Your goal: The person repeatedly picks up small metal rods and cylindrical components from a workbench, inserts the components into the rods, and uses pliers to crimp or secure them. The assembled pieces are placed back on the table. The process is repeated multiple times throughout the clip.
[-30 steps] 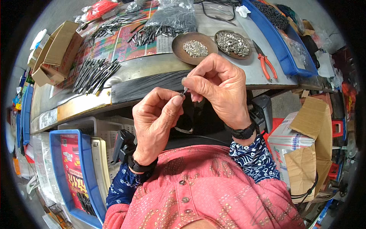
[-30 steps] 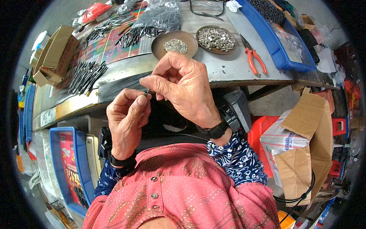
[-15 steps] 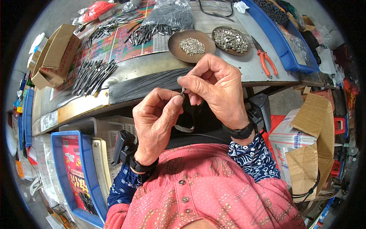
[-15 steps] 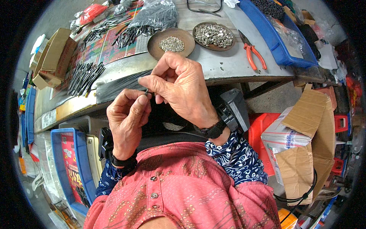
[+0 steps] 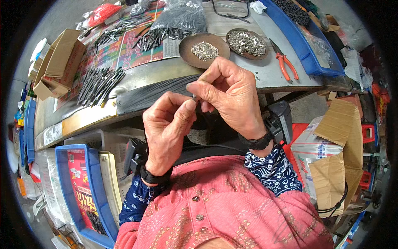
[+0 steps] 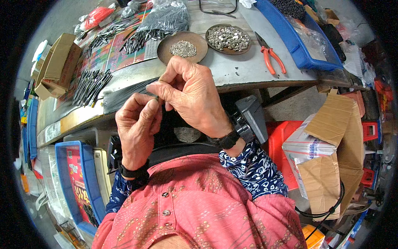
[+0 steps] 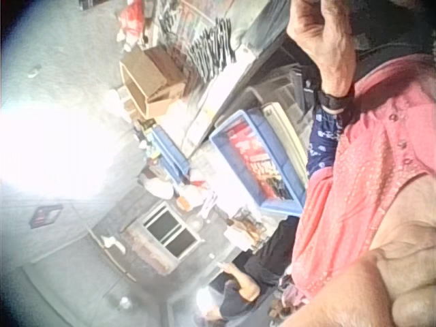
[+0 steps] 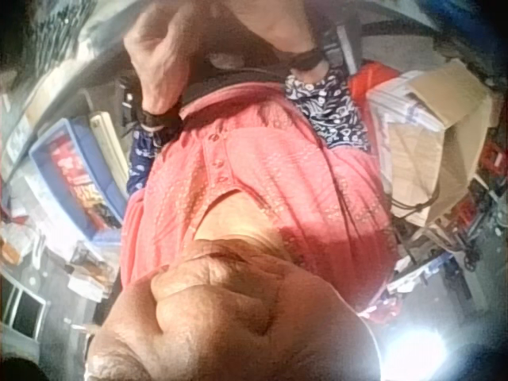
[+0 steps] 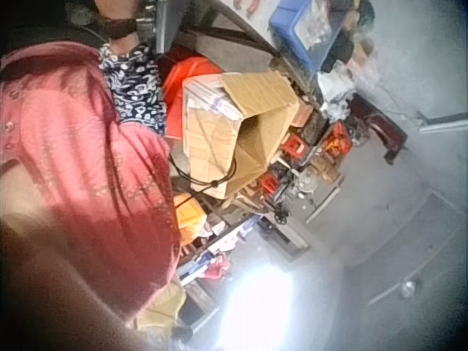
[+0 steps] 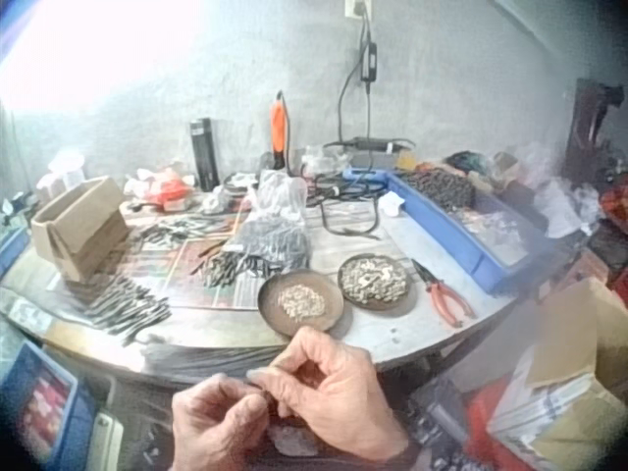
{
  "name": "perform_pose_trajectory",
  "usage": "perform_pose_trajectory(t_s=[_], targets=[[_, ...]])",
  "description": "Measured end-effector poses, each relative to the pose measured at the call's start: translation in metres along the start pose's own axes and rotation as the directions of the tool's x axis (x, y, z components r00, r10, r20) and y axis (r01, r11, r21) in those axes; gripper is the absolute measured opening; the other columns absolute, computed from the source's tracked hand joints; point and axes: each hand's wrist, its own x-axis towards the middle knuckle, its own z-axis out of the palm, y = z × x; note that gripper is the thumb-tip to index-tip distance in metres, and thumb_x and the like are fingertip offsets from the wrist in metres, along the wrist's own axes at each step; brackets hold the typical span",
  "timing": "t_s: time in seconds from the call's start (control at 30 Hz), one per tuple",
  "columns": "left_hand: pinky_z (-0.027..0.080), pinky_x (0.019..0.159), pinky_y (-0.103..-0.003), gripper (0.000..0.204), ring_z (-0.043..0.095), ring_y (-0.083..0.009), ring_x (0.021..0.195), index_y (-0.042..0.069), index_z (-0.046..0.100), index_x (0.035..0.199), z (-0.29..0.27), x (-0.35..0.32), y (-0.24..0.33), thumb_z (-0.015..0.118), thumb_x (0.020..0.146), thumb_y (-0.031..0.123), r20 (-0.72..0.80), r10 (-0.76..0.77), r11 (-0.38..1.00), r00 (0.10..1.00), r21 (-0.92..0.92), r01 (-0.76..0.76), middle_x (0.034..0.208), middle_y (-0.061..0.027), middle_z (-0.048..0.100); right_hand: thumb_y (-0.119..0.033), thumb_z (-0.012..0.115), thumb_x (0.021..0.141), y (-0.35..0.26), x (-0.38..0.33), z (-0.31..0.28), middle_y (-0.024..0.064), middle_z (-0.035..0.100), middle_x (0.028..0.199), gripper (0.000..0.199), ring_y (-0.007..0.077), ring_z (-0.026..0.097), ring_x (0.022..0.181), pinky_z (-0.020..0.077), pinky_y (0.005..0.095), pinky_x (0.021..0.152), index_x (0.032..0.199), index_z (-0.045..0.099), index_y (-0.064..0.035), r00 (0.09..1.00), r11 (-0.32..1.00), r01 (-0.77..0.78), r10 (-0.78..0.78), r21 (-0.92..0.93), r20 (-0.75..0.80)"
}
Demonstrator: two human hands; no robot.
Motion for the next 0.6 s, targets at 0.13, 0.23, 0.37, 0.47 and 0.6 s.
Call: perform_pose_trajectory(t_s=[0.13,0.23,0.37,0.47,0.6], targets=[[0.033,0.047,-0.017,0.011,0.043,-0.0009,0.054,0.001,0.064,0.089,-0.002,0.006,0.004,0.065,0.092,0.012,0.015,0.025,0.995,1.0,0.1,-0.026,0.067,0.0035,0.057,-0.012,0.074,0.084,-0.001,-0.001,-0.006,-0.0002,0.059,0.073,0.02,0.0047,0.054,0.062,0.046,0.0196,0.055,0.089,0.058,-0.0021,0.996,0.996,0.078,-0.08,-0.053,-0.05],[0.035,0.047,-0.017,0.01,0.046,-0.0017,0.053,0.0,0.064,0.09,-0.002,0.009,0.005,0.063,0.093,0.01,0.017,0.035,0.996,0.999,0.085,-0.036,0.068,0.0016,0.058,-0.015,0.076,0.081,-0.004,-0.003,-0.03,0.0015,0.059,0.072,0.025,0.006,0.056,0.067,0.0473,0.0228,0.06,0.094,0.059,-0.0008,0.972,0.913,0.164,-0.214,-0.374,-0.098],[0.041,0.051,-0.017,0.009,0.052,-0.0043,0.057,0.0,0.064,0.092,-0.005,0.017,0.003,0.062,0.093,0.009,0.016,0.088,0.984,0.996,0.154,-0.089,0.074,-0.002,0.063,-0.017,0.071,0.083,-0.004,0.0,-0.086,0.0079,0.065,0.075,0.018,0.0172,0.061,0.066,0.0484,0.0312,0.063,0.087,0.064,-0.0004,0.92,0.693,0.035,-0.304,-0.72,-0.247],[0.044,0.056,-0.018,0.008,0.054,-0.006,0.061,-0.001,0.063,0.093,-0.008,0.025,0.002,0.061,0.094,0.007,0.008,0.132,0.979,0.991,0.158,-0.132,0.078,-0.0038,0.064,-0.02,0.07,0.082,0.0,0.005,-0.135,0.0097,0.062,0.082,0.019,0.0267,0.059,0.079,0.0465,0.0393,0.071,0.089,0.064,-0.0023,0.857,0.286,-0.098,-0.463,-0.953,-0.226],[0.046,0.06,-0.021,0.01,0.056,-0.0084,0.065,-0.002,0.063,0.095,-0.011,0.038,0.0,0.06,0.094,0.007,0.012,0.196,0.971,0.98,0.136,-0.196,0.083,-0.0053,0.065,-0.026,0.072,0.081,0.018,0.002,-0.172,0.0131,0.06,0.099,0.036,0.0314,0.056,0.095,0.0461,0.0442,0.077,0.106,0.06,-0.0037,0.86,-0.041,-0.259,-0.465,-0.965,-0.211]])
